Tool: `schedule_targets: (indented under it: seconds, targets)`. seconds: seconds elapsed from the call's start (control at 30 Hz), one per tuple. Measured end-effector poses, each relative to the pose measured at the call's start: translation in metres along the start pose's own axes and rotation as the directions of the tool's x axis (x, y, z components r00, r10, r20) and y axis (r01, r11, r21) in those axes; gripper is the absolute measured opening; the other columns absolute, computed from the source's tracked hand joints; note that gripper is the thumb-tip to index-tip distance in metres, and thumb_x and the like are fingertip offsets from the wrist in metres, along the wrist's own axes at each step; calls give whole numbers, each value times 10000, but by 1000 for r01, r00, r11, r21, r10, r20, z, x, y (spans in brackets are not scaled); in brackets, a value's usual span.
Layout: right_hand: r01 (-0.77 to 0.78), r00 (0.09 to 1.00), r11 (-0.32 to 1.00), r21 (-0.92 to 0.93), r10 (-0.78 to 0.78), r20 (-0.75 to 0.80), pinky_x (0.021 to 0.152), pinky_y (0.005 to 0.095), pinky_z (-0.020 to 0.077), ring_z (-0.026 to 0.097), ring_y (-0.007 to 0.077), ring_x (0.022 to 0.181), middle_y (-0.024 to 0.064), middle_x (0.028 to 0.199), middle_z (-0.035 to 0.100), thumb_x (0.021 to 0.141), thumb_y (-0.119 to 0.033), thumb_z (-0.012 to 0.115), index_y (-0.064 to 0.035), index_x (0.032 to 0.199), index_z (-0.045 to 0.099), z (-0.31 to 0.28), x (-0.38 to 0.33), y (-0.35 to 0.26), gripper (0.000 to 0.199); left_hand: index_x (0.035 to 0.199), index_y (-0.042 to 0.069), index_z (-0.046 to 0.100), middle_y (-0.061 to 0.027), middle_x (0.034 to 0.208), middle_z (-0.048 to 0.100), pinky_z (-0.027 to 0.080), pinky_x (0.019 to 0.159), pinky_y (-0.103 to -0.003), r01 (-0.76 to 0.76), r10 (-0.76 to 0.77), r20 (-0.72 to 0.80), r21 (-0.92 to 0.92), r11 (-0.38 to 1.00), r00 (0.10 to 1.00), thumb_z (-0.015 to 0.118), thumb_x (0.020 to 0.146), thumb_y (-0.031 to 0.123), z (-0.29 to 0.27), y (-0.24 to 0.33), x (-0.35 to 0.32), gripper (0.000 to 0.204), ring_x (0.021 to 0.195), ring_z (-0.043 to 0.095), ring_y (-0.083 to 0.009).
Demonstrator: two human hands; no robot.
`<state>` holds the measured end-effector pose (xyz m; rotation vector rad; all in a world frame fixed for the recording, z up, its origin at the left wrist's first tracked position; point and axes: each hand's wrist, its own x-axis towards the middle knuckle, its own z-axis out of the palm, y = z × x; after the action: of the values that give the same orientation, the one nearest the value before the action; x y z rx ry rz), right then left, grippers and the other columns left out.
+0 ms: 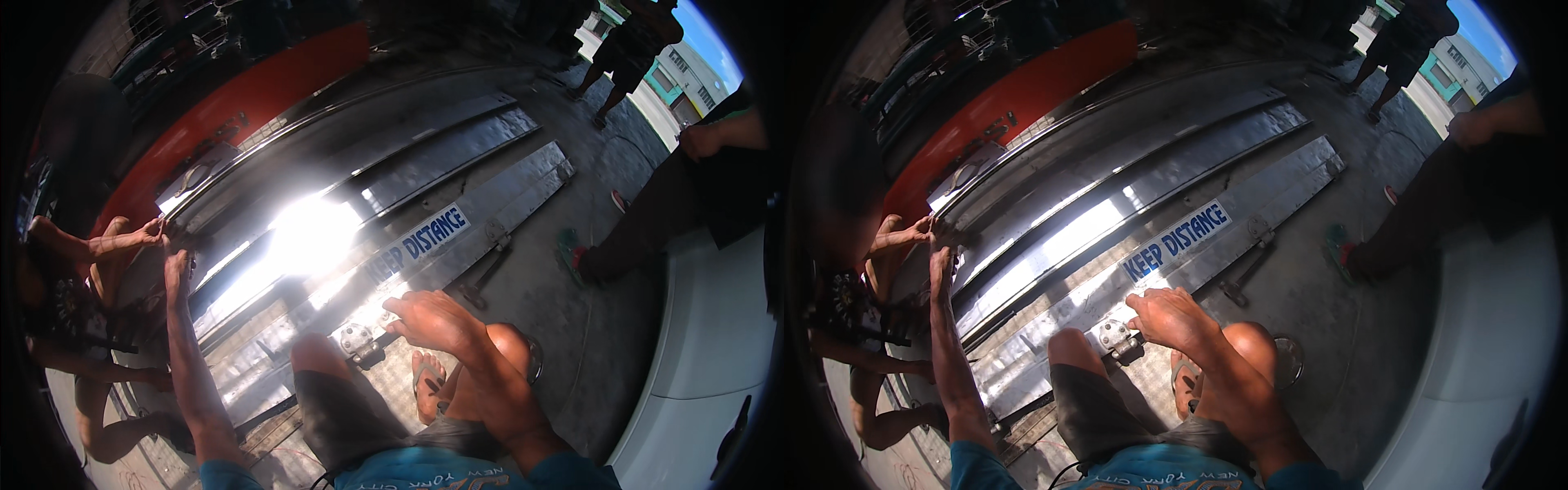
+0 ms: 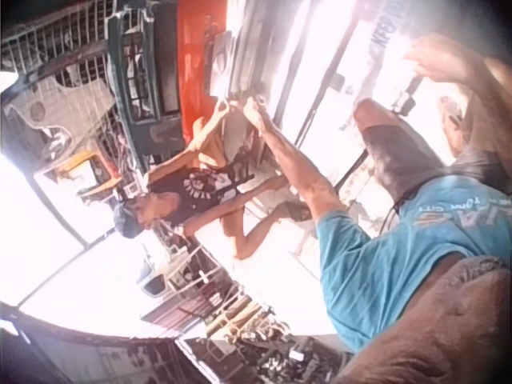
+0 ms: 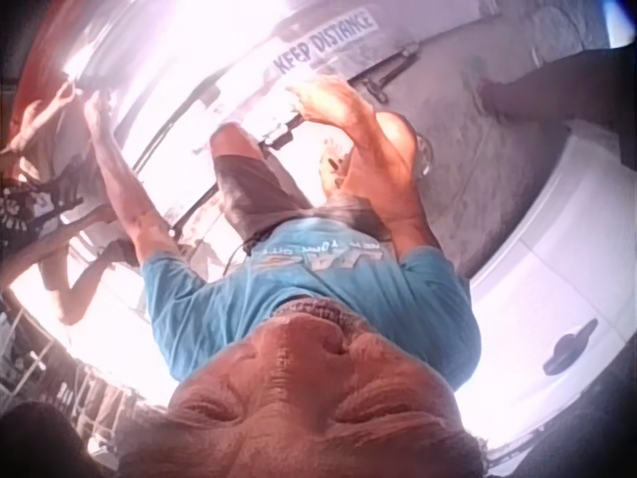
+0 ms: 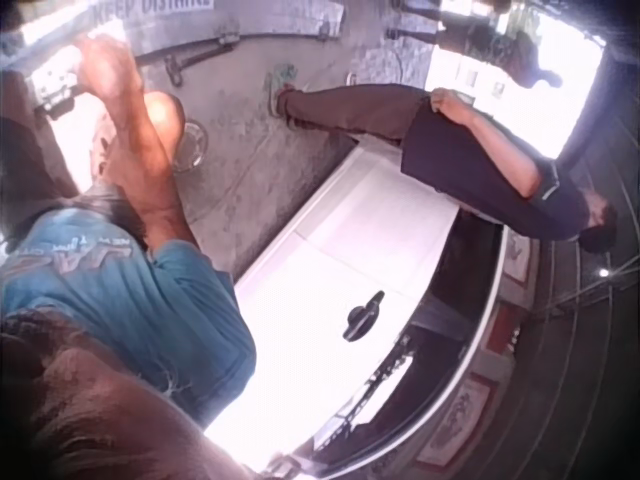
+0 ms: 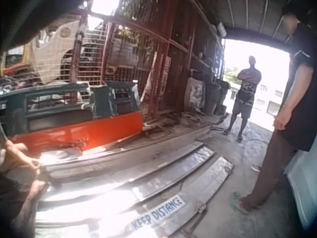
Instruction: The person assembles a metal frame by positioning long metal bars and securing them with rods. They coordinate with a coworker to align and fasten the components on a workbench.
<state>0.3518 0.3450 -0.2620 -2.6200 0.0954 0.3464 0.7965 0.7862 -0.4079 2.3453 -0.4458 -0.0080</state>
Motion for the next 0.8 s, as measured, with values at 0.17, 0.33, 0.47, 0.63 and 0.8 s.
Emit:
schedule_targets:
  seconds: [0.17,0.33,0.47,0.63,0.8]
  targets:
    - [-25,998,999,-27,27,53,922,501,507,658,385,1048,177,1055,703,984,-353,622,-123,1268,624,0,5,0,365,868,30,687,-83,622,602,431,468,-340,-72,71,7,76,995,997,506,1000,257,8,15,-7,319,495,571,-168]
    - [-24,997,999,-32,27,76,964,492,498,647,396,1102,196,1126,698,982,-381,628,-112,1313,624,-7,9,-12,427,1321,63,279,-70,609,584,398,435,-322,-31,32,3,-79,996,999,573,878,183,19,-4,-13,545,488,538,-159]
    - [13,998,1000,-23,-11,64,944,527,491,657,410,1079,228,1091,704,986,-354,624,-77,1277,634,-4,14,-12,401,1652,91,47,-52,586,554,357,397,-305,213,-213,18,-129,968,977,605,801,126,24,-6,-13,1019,460,491,-142]
    - [39,995,998,-40,-35,92,940,524,500,657,406,1092,225,1115,705,987,-363,625,-83,1287,635,-4,22,-12,410,1654,98,90,-30,587,537,346,394,-308,232,-232,5,-47,972,973,606,804,107,28,-23,-20,994,454,467,-128]
    - [122,989,992,-33,-119,83,942,521,507,656,401,1100,221,1128,705,987,-362,626,-79,1290,632,3,32,-11,415,1659,129,96,-15,612,540,341,395,-299,275,-274,-69,-3,962,959,595,852,126,3,-40,-34,948,455,460,-120]
